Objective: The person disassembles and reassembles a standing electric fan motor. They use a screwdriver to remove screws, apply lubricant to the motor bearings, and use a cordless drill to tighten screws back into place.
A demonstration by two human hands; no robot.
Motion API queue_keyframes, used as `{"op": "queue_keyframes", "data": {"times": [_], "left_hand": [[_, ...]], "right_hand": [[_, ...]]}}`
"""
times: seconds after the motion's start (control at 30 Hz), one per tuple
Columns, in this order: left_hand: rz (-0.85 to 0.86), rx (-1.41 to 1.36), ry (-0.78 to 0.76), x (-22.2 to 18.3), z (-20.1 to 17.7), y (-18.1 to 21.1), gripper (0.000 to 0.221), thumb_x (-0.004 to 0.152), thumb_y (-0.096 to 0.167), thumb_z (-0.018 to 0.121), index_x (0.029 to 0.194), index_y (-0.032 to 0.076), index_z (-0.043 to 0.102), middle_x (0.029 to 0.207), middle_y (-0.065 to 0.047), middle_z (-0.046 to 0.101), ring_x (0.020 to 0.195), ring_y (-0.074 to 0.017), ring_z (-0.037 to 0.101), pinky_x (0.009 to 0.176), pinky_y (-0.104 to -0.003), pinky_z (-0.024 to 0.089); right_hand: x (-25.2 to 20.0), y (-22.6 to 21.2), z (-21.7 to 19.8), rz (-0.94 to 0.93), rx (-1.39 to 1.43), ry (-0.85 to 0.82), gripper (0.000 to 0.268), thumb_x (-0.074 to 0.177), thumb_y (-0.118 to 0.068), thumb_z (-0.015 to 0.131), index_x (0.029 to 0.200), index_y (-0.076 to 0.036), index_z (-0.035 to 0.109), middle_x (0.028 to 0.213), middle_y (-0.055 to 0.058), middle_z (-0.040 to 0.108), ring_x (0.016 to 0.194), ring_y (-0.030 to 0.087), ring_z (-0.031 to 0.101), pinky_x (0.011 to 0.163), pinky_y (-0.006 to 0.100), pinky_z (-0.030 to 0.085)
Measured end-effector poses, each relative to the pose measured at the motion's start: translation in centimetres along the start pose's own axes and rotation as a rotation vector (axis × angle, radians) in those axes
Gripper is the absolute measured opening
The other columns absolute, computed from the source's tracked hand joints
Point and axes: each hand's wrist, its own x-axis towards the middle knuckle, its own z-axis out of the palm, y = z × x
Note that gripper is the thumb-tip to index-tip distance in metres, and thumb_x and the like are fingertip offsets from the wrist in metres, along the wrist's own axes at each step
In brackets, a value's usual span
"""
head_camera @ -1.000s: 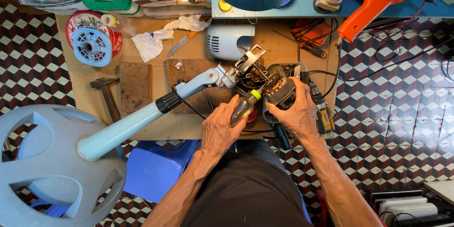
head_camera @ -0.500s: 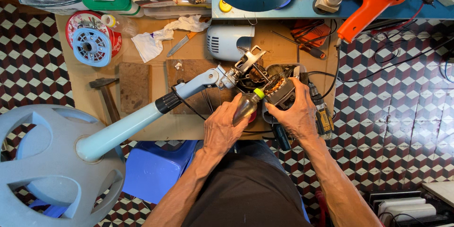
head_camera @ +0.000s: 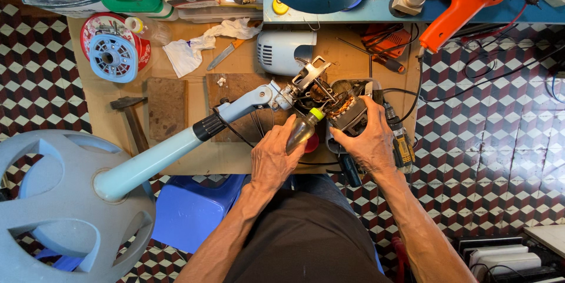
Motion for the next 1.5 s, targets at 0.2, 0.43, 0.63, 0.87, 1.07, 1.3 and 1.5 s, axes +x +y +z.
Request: {"op": "queue_keyframes", "data": {"times": [0.2, 0.43, 0.63, 0.87, 1.07, 1.3, 1.5], "left_hand": [[0.005, 0.012, 0.077, 0.2, 0.0, -0.3, 0.054, 0.089, 0.024, 0.077, 0.137, 0.006, 0.059, 0.099, -0.009, 0.068, 0.087, -0.0262, 0.071, 0.073, -0.039, 0.057], [-0.075, 0.022, 0.097, 0.9, 0.1, -0.4, 0.055, 0.088, 0.028, 0.077, 0.133, 0.004, 0.058, 0.098, -0.011, 0.067, 0.081, -0.0274, 0.071, 0.068, -0.040, 0.058], [-0.224, -0.118, 0.065, 0.7, -0.3, 1.3, 0.043, 0.089, 0.030, 0.076, 0.126, 0.011, 0.065, 0.102, -0.010, 0.069, 0.084, -0.0256, 0.072, 0.071, -0.040, 0.058], [-0.393, -0.159, 0.021, 1.5, 0.3, 2.8, 0.052, 0.088, 0.043, 0.073, 0.129, 0.012, 0.064, 0.100, -0.011, 0.069, 0.082, -0.0240, 0.069, 0.073, -0.040, 0.055], [-0.504, -0.283, 0.008, 1.8, 0.8, 3.3, 0.044, 0.088, 0.046, 0.071, 0.117, 0.012, 0.071, 0.085, -0.008, 0.071, 0.077, -0.0211, 0.069, 0.071, -0.037, 0.054], [-0.504, -0.316, -0.015, 1.6, 0.9, 3.4, 0.045, 0.087, 0.045, 0.071, 0.117, 0.012, 0.072, 0.086, -0.007, 0.073, 0.077, -0.0191, 0.071, 0.072, -0.035, 0.055], [-0.433, -0.268, 0.023, 1.0, 1.2, 3.5, 0.054, 0.087, 0.045, 0.072, 0.128, 0.009, 0.067, 0.095, -0.009, 0.072, 0.084, -0.0204, 0.070, 0.075, -0.036, 0.055]], "right_hand": [[-0.1, -0.1, 0.0, -0.006, -0.003, 0.002, 0.093, 0.072, -0.036, 0.087, 0.145, -0.002, 0.040, 0.132, 0.023, 0.051, 0.113, 0.038, 0.065, 0.091, 0.047, 0.058], [0.0, -0.1, -0.1, -0.029, -0.020, 0.018, 0.092, 0.073, -0.035, 0.087, 0.145, -0.002, 0.040, 0.132, 0.024, 0.052, 0.114, 0.038, 0.064, 0.092, 0.047, 0.057], [0.0, 0.1, 0.0, -0.063, -0.029, 0.030, 0.092, 0.073, -0.034, 0.088, 0.144, 0.000, 0.040, 0.131, 0.025, 0.052, 0.114, 0.038, 0.064, 0.094, 0.048, 0.056], [-0.2, 0.0, 0.0, -0.048, -0.025, 0.011, 0.093, 0.074, -0.036, 0.088, 0.145, -0.002, 0.039, 0.131, 0.025, 0.051, 0.114, 0.038, 0.063, 0.093, 0.048, 0.056], [0.0, 0.0, 0.0, -0.056, -0.001, 0.031, 0.092, 0.072, -0.035, 0.089, 0.144, -0.004, 0.040, 0.131, 0.024, 0.051, 0.115, 0.038, 0.063, 0.094, 0.048, 0.055], [0.0, 0.2, 0.1, -0.090, 0.000, 0.050, 0.092, 0.072, -0.034, 0.090, 0.143, -0.002, 0.041, 0.132, 0.025, 0.051, 0.117, 0.040, 0.061, 0.097, 0.048, 0.054], [0.1, 0.2, 0.0, -0.093, 0.005, 0.048, 0.092, 0.072, -0.034, 0.090, 0.143, -0.001, 0.041, 0.132, 0.025, 0.051, 0.118, 0.040, 0.061, 0.097, 0.048, 0.054]]}}
